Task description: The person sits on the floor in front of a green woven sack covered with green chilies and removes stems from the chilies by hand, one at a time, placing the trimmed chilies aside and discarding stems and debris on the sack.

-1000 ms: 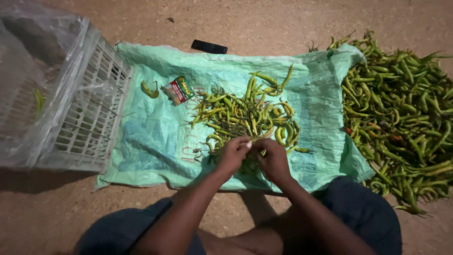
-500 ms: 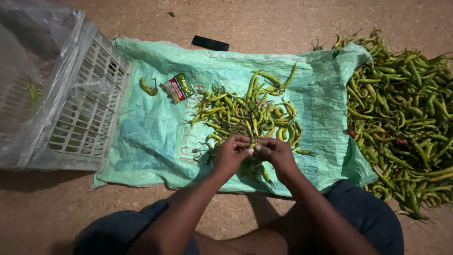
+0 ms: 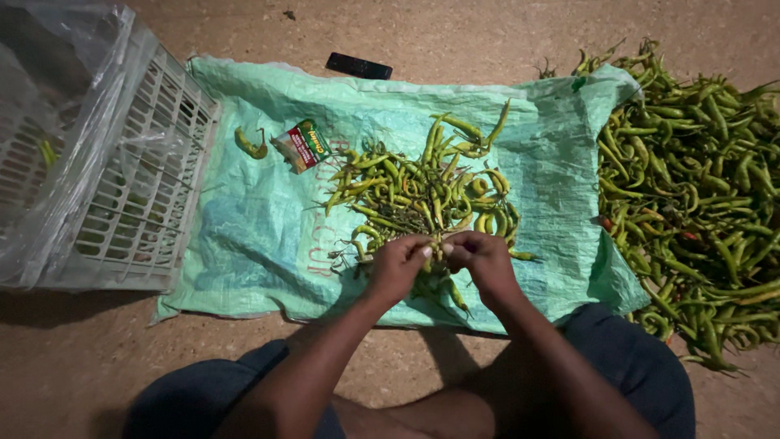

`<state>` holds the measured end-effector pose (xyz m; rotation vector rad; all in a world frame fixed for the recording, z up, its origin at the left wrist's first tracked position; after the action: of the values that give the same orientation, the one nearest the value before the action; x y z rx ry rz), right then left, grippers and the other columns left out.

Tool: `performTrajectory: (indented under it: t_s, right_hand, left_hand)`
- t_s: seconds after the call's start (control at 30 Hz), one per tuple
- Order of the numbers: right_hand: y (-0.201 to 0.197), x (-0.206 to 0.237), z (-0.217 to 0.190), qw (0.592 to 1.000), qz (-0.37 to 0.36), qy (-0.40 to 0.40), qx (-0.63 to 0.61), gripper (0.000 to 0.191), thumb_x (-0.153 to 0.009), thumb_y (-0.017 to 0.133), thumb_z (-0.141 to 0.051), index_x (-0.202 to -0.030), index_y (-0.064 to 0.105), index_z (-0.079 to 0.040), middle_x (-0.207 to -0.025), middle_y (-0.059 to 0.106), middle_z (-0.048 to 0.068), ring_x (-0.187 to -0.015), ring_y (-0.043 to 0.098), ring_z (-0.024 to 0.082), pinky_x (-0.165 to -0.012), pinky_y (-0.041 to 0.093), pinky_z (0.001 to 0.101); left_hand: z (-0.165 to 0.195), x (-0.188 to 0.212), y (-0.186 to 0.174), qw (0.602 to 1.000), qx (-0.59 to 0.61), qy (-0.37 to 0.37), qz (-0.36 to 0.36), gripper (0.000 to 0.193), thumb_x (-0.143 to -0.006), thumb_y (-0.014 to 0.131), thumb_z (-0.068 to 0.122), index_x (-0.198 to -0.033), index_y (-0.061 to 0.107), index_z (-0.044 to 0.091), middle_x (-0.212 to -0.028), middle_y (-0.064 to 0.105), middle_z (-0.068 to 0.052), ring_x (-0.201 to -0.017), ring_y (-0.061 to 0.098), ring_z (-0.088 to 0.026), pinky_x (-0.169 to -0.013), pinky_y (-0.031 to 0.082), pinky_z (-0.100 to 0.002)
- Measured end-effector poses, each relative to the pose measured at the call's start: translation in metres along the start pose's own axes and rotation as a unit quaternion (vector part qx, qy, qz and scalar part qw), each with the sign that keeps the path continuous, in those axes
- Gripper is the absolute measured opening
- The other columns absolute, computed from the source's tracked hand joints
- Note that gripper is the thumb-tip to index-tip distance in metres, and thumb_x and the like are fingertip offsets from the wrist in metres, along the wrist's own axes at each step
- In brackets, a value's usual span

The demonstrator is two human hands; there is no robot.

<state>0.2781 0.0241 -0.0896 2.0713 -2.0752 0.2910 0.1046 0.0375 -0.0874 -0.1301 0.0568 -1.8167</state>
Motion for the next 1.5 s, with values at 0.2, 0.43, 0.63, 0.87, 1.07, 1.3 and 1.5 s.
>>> performTrajectory:
  t_s: [0.2, 0.43, 0.63, 0.87, 1.07, 1.3, 1.5]
  right_hand:
    - [-0.023, -0.009, 0.010, 0.981, 0.041, 0.097, -0.160, 0.020, -0.097, 0.069, -0.017, -0.097, 0.068, 0.003, -0.075, 0.064, 0.008, -0.063, 0.061, 0.018, -0.058, 0.053, 0.0328]
    - [-0.045, 0.003, -0.043, 0.951, 0.176, -0.194, 0.167, 0.032, -0.089, 0.073, -0.012, -0.117, 0.065, 0.001, -0.097, 0.065, 0.009, -0.079, 0.062, 0.021, -0.069, 0.054, 0.0369]
    - [-0.014, -0.002, -0.019, 0.903, 0.048, -0.093, 0.416, 0.024, -0.085, 0.072, -0.011, -0.109, 0.072, -0.009, -0.100, 0.072, 0.013, -0.085, 0.072, 0.031, -0.074, 0.057, 0.0431]
    - [0.038, 0.014, 0.001, 0.864, -0.027, -0.092, 0.494, 0.031, -0.083, 0.078, -0.028, -0.100, 0.069, -0.004, -0.098, 0.066, 0.021, -0.088, 0.065, 0.043, -0.074, 0.052, 0.0518]
    - [0.027, 0.016, -0.023, 0.868, 0.029, -0.211, 0.448, 0.020, -0.083, 0.069, -0.010, -0.102, 0.074, -0.006, -0.103, 0.068, 0.019, -0.093, 0.066, 0.040, -0.079, 0.053, 0.0497]
    - [0.011, 0.010, -0.038, 0.916, 0.006, -0.184, 0.356, 0.020, -0.082, 0.074, -0.005, -0.101, 0.078, -0.004, -0.095, 0.077, 0.014, -0.083, 0.074, 0.027, -0.074, 0.056, 0.0355]
    - [0.011, 0.005, -0.027, 0.990, -0.034, -0.059, 0.119, 0.017, -0.090, 0.074, -0.012, -0.104, 0.077, -0.002, -0.088, 0.078, 0.006, -0.078, 0.066, 0.005, -0.070, 0.053, 0.0248]
  left_hand:
    - [-0.014, -0.008, -0.007, 0.982, 0.146, -0.117, 0.033, 0.026, -0.100, 0.061, 0.014, -0.122, 0.071, 0.008, -0.097, 0.079, -0.005, -0.073, 0.061, -0.013, -0.065, 0.053, -0.027]
    - [-0.032, -0.010, -0.027, 0.916, 0.315, -0.195, 0.152, 0.018, -0.105, 0.050, 0.023, -0.118, 0.058, 0.013, -0.095, 0.069, -0.008, -0.081, 0.071, -0.019, -0.067, 0.062, -0.037]
    - [-0.037, -0.005, -0.027, 0.908, 0.307, -0.227, 0.172, 0.021, -0.101, 0.058, 0.029, -0.114, 0.062, 0.013, -0.087, 0.062, -0.004, -0.073, 0.063, -0.017, -0.060, 0.056, -0.034]
    - [-0.027, -0.001, -0.025, 0.948, 0.215, -0.181, 0.147, 0.025, -0.087, 0.077, 0.018, -0.107, 0.065, 0.007, -0.086, 0.064, -0.001, -0.065, 0.060, -0.012, -0.056, 0.052, -0.028]
    - [-0.027, -0.003, -0.022, 0.970, 0.123, -0.181, 0.105, 0.015, -0.093, 0.072, 0.017, -0.104, 0.074, 0.007, -0.079, 0.065, -0.006, -0.061, 0.059, -0.013, -0.056, 0.050, -0.030]
    - [-0.014, -0.001, -0.012, 0.996, -0.073, -0.053, 0.005, 0.026, -0.092, 0.073, 0.025, -0.115, 0.076, 0.012, -0.100, 0.079, -0.006, -0.083, 0.069, -0.015, -0.075, 0.055, -0.033]
    - [-0.012, 0.002, -0.008, 0.992, -0.127, -0.014, 0.001, 0.037, -0.087, 0.081, 0.031, -0.114, 0.074, 0.007, -0.097, 0.076, -0.009, -0.082, 0.071, -0.017, -0.073, 0.056, -0.034]
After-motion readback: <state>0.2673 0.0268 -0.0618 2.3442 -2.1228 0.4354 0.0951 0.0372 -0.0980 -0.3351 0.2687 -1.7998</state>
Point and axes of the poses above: each hand's wrist, its own x-axis away from the middle knuckle, its own y-axis out of the palm, z = x × y, the point moved 6 cm from there along -x, towards the middle knuckle
